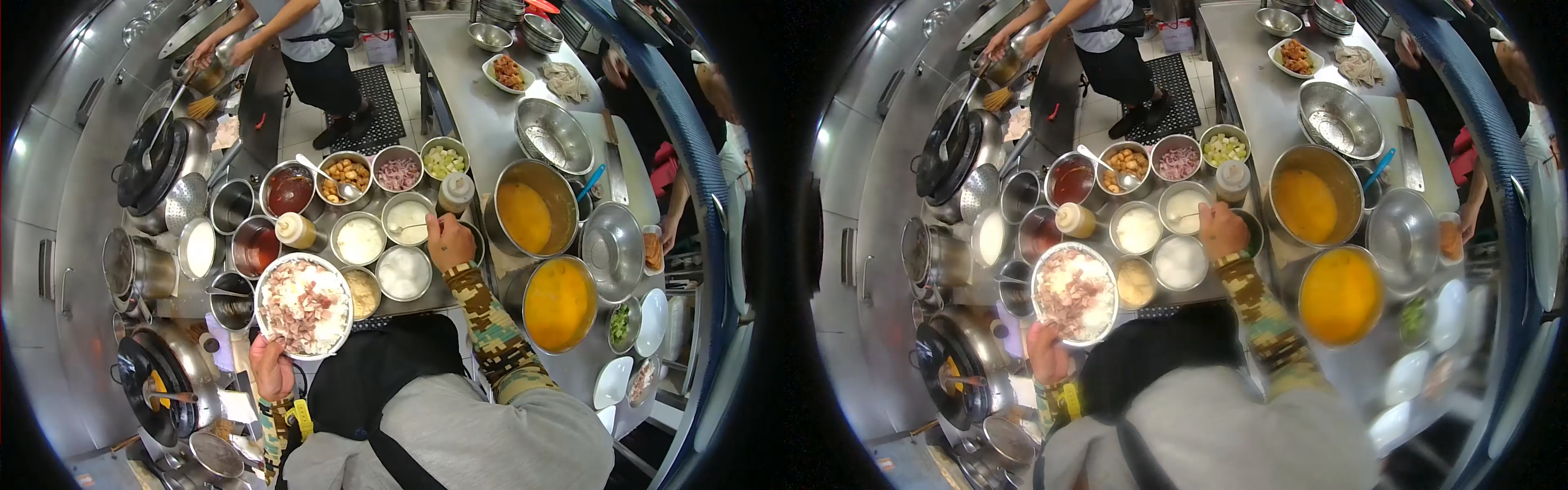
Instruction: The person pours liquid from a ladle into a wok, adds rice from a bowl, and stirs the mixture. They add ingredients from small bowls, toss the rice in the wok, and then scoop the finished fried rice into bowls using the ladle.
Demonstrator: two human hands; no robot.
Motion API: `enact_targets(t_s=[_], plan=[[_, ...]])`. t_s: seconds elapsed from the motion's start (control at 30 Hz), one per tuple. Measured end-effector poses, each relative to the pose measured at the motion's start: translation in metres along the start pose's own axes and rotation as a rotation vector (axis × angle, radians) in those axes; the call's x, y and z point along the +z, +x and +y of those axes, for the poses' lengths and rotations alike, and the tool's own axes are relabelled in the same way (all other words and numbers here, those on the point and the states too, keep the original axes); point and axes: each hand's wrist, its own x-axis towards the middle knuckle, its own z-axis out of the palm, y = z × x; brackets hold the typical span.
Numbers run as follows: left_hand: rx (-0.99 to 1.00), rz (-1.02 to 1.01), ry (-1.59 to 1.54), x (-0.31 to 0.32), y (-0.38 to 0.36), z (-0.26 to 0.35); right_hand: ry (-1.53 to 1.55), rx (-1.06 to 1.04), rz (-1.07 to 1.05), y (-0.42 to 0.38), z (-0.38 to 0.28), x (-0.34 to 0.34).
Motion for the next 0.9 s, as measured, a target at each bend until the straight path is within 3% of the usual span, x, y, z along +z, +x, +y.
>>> enact_targets(t_s=[0.23,0.53,0.63,0.83,0.9], plan=[[-0.031,0.017,0.035,0.003,0.001,0.001,0.244,-0.009,-0.002,-0.017,0.006,0.011],[-0.023,0.019,0.022,0.003,0.004,-0.004,0.0,-0.323,0.06,-0.027,-0.001,-0.001],[-0.025,0.015,0.029,-0.002,0.004,-0.007,0.078,-0.341,0.061,-0.027,0.005,0.004],[-0.039,0.018,0.062,-0.005,-0.001,-0.009,0.361,0.011,0.097,-0.027,0.021,0.003],[-0.045,0.011,0.079,-0.003,0.0,-0.011,0.631,0.305,0.028,-0.026,0.019,-0.01]])
